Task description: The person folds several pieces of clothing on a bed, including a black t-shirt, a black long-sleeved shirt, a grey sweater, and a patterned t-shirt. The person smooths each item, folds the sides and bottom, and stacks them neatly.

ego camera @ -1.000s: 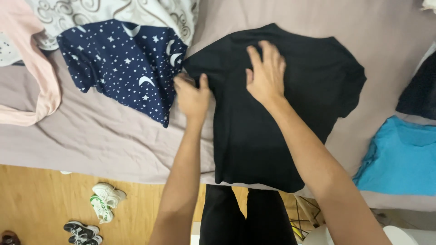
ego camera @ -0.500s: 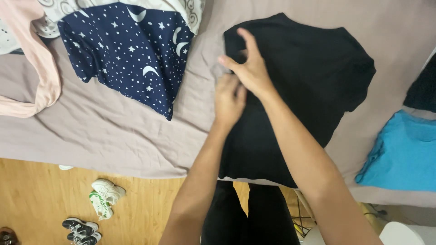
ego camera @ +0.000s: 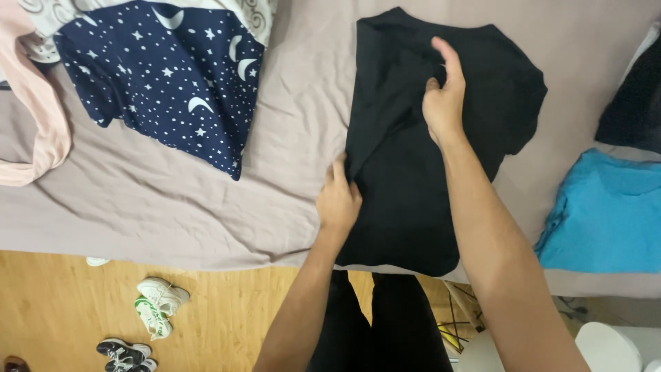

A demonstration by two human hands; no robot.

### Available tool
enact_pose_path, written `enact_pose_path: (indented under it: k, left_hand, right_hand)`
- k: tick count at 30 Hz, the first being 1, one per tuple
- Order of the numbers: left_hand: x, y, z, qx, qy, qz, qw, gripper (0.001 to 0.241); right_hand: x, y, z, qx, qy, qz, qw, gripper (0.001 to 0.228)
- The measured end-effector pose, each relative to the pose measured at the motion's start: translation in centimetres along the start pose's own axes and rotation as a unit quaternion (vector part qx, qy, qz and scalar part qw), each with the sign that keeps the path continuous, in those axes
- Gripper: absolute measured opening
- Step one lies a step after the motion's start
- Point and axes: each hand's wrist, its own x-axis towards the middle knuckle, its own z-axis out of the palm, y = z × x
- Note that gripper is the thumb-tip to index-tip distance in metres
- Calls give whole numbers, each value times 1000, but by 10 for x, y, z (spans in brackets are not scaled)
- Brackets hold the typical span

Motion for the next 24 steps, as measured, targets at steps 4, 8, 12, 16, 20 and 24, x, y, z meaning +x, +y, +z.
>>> enact_pose_path:
  k: [4, 8, 12, 16, 20, 24]
  left_hand:
    - [-33, 16, 14, -3, 1, 36, 999, 64]
    - [-53, 39, 23, -12, 11, 78, 997, 72]
    - [-66, 58, 22, 49, -77, 32, 995, 89]
    - [-94, 58, 34, 98, -159, -37, 982, 97]
    - [-122, 43, 60, 39, -218, -45, 974, 96]
    - [-123, 46, 57, -40, -224, -51, 972, 50]
  right_hand:
    - [-1, 26, -17, -55, 5, 7, 998, 53]
    - [-5, 40, -36, -57, 88, -26, 994, 43]
    - [-9, 63, -57, -183, 76, -115, 973, 48]
    - [-40, 45, -67, -183, 21, -165, 969, 71]
    - [-86, 24, -71, -286, 39, -199, 937, 64]
    - [-130, 50, -77, -254, 12, -126, 959, 39]
